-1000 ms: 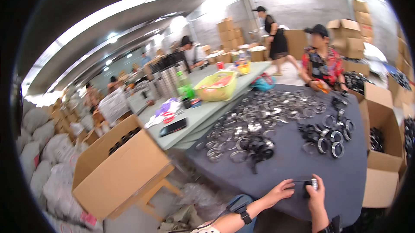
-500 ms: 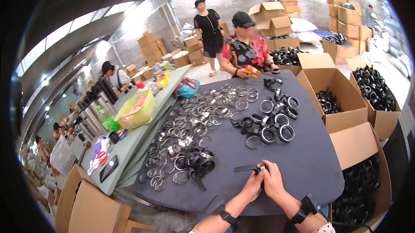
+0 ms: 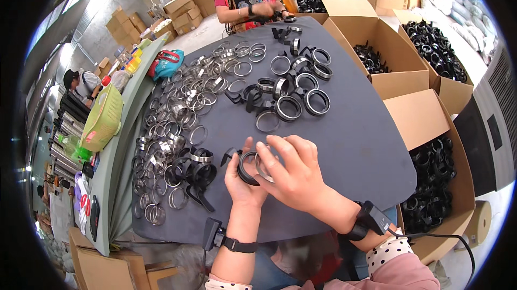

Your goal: Assembling black plastic components with metal rings in a factory setting.

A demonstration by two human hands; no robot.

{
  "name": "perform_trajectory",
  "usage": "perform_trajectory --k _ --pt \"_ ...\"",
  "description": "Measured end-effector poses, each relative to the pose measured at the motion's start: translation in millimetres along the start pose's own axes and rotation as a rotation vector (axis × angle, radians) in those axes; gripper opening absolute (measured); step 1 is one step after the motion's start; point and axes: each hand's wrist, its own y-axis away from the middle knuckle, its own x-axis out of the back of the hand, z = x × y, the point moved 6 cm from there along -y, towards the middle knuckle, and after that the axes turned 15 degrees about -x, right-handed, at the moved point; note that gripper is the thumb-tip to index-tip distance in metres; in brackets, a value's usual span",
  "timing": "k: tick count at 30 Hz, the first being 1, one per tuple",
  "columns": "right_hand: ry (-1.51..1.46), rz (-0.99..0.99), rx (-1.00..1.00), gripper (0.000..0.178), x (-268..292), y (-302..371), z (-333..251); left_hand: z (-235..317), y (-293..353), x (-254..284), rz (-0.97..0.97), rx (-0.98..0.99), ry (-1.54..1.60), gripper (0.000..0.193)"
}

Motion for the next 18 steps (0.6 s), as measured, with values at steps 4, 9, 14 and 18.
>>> perform_trajectory --k 4,9,14,18 --pt "0.072 0.041 0.087 0.048 1.3 3.2 -9.1 2.5 -1.5 12.0 -0.021 -0.085 -0.035 0.052" --pt "-0.026 -0.076 0.061 0.056 1.7 2.5 -7.6 0.3 7.7 -1.1 -0.093 -0.062 -0.063 0.064" --pt "-0.178 -0.248 -0.099 0.066 -10.1 22.2 15.6 3.1 12.9 -6.5 -0.062 -0.123 -0.123 0.069" --pt "-0.322 -0.250 -0.207 0.067 -13.0 31.4 16.9 1.6 16.8 -14.5 -0.207 -0.191 -0.207 0.073"
